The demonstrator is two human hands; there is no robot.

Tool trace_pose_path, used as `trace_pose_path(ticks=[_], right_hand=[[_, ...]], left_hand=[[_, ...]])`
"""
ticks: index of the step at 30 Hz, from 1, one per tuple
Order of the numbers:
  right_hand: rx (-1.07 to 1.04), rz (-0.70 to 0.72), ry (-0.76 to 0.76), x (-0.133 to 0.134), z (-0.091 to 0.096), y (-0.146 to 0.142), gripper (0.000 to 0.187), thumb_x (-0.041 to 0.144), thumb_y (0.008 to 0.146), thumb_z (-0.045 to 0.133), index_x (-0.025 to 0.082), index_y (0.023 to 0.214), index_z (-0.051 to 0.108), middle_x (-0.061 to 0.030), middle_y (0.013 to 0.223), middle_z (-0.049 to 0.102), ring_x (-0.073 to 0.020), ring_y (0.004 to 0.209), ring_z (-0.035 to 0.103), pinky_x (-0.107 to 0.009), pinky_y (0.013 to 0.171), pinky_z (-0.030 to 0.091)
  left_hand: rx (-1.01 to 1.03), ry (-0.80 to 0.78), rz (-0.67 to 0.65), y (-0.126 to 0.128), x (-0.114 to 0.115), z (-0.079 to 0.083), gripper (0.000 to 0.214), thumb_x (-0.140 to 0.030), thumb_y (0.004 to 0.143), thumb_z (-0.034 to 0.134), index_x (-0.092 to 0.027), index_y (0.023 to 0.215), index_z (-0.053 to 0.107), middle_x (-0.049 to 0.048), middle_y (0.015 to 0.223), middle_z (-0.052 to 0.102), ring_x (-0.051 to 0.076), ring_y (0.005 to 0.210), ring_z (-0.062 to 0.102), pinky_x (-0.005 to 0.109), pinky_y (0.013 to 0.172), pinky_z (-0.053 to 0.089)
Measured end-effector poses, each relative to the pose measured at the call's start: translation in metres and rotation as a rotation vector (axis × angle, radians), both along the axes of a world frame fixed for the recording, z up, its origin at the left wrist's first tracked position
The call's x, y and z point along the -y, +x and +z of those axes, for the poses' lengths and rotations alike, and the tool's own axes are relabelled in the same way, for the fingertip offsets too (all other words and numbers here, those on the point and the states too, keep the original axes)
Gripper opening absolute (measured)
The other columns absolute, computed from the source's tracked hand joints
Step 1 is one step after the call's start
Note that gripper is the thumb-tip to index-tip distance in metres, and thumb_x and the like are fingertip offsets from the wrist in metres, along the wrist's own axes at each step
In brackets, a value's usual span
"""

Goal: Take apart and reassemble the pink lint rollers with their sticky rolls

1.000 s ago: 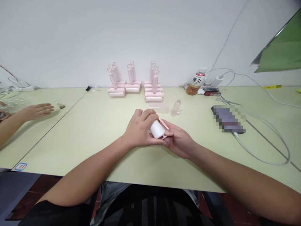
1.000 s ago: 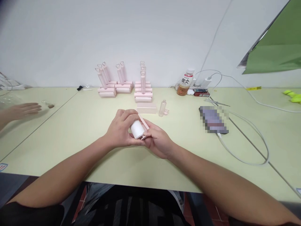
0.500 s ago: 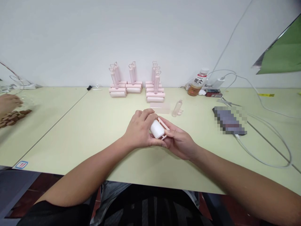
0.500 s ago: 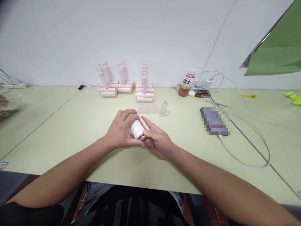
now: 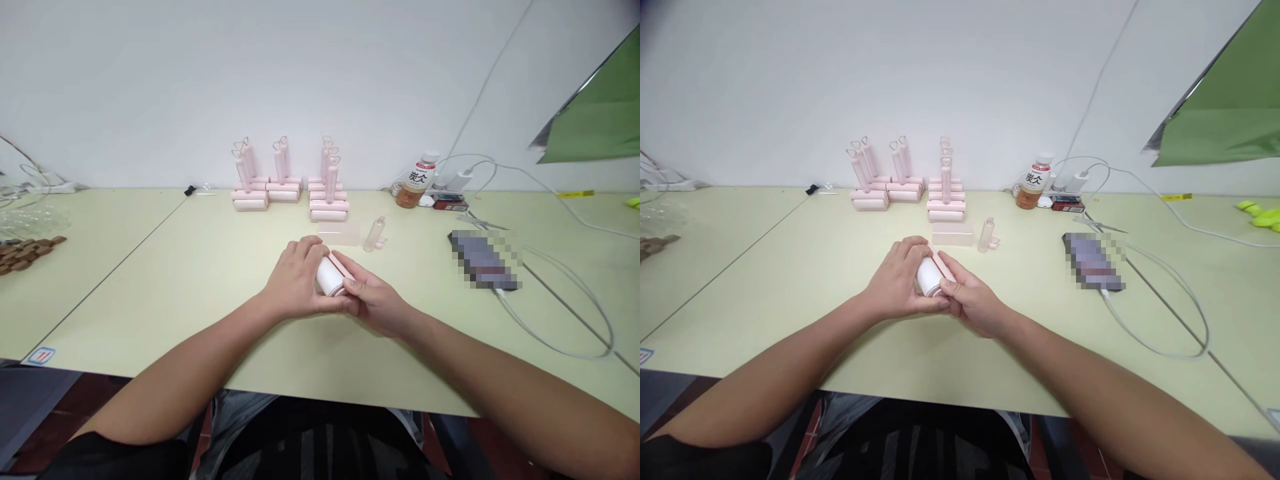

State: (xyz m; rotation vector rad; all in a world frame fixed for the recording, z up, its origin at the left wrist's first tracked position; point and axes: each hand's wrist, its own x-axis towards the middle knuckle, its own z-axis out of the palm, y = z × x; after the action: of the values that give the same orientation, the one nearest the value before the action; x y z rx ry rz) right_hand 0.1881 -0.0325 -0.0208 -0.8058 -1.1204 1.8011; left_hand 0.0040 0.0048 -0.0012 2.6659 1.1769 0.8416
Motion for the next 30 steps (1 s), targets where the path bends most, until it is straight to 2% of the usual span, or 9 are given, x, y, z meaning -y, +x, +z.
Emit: trace_pose_path(ticks=[2,5,7,9,13,18,23,26,30], right_hand=[[0.212,-0.137,0.122,-0.009,-0.004,0.007,0.058,0.041,0.084,0.068,0.024,0.137,0.052,-0.0074,0.108,0.069,-0.0218,0.088,0.067,-0.039,0.080,0.056],[0.516,-0.561,0.414,-0.027,-0.003,0.027,0.033,0.038,0.080,0.070,0.020,0.107,0.063,-0.0012,0.079,0.064,-0.0182,0.072,0.061,-0.035,0.071,0.052],[0.646,-0.859,0.554,-0.042,-0.001,0.045,0.028,0.036,0.077,0.069,0.021,0.100,0.061,0.0000,0.079,0.060,-0.0177,0.071,0.058,-0.035,0.070,0.050],[0.800,-1.005,0.608,-0.057,-0.003,0.063,0.034,0.035,0.074,0.070,0.021,0.103,0.060,-0.0037,0.092,0.063,-0.0209,0.083,0.060,-0.038,0.077,0.050],[1.029,-0.878,0.572,-0.082,-0.019,0.083,0.050,0.041,0.072,0.070,0.020,0.116,0.060,-0.0135,0.122,0.061,-0.0313,0.112,0.056,-0.050,0.095,0.044],[1.038,-0.787,0.604,-0.096,-0.037,0.083,0.033,0.041,0.076,0.064,0.020,0.102,0.067,-0.0139,0.116,0.065,-0.0301,0.109,0.059,-0.048,0.096,0.045],[1.003,-0.792,0.666,-0.089,-0.029,0.080,0.024,0.040,0.080,0.062,0.021,0.093,0.067,-0.0120,0.114,0.068,-0.0278,0.107,0.062,-0.046,0.095,0.046],[0.981,-0.788,0.723,-0.073,-0.016,0.072,0.023,0.038,0.082,0.063,0.022,0.098,0.066,-0.0116,0.123,0.067,-0.0283,0.114,0.061,-0.045,0.097,0.045],[0.965,-0.697,0.903,-0.046,0.001,0.055,0.016,0.032,0.084,0.064,0.023,0.097,0.064,-0.0070,0.101,0.073,-0.0251,0.094,0.068,-0.040,0.085,0.051]], left_hand=[[-0.029,-0.017,0.031,-0.001,-0.002,-0.002,0.076,-0.067,0.069,0.069,-0.016,0.122,0.051,0.0163,0.133,0.049,0.033,0.110,0.048,0.050,0.097,0.043],[-0.079,-0.060,0.064,-0.004,-0.005,-0.006,0.076,-0.060,0.071,0.070,-0.016,0.129,0.049,0.0173,0.141,0.044,0.037,0.119,0.045,0.053,0.102,0.041],[-0.101,-0.126,0.064,-0.006,-0.006,-0.009,0.075,-0.059,0.072,0.069,-0.018,0.132,0.049,0.0167,0.145,0.041,0.038,0.125,0.043,0.054,0.104,0.040],[-0.108,-0.215,0.058,-0.007,-0.007,-0.011,0.073,-0.061,0.074,0.066,-0.020,0.132,0.050,0.0167,0.149,0.036,0.039,0.130,0.040,0.054,0.105,0.040],[-0.113,-0.303,-0.004,-0.009,-0.010,-0.014,0.070,-0.065,0.074,0.066,-0.022,0.129,0.053,0.0176,0.154,0.029,0.041,0.137,0.037,0.058,0.107,0.039],[-0.109,-0.326,-0.090,-0.011,-0.012,-0.014,0.072,-0.065,0.073,0.068,-0.021,0.129,0.053,0.0195,0.154,0.030,0.041,0.140,0.035,0.061,0.108,0.037],[-0.011,-0.309,-0.088,-0.014,-0.014,-0.013,0.069,-0.061,0.073,0.070,-0.022,0.127,0.054,0.0184,0.153,0.033,0.038,0.141,0.035,0.057,0.108,0.040],[0.241,-0.352,-0.086,-0.016,-0.021,-0.015,0.063,-0.062,0.075,0.064,-0.021,0.123,0.055,0.0164,0.144,0.044,0.035,0.134,0.043,0.053,0.106,0.043],[0.755,-0.749,-0.183,-0.019,-0.032,-0.018,0.065,-0.070,0.081,0.045,-0.017,0.116,0.057,0.0129,0.112,0.064,0.027,0.101,0.062,0.039,0.080,0.055]])
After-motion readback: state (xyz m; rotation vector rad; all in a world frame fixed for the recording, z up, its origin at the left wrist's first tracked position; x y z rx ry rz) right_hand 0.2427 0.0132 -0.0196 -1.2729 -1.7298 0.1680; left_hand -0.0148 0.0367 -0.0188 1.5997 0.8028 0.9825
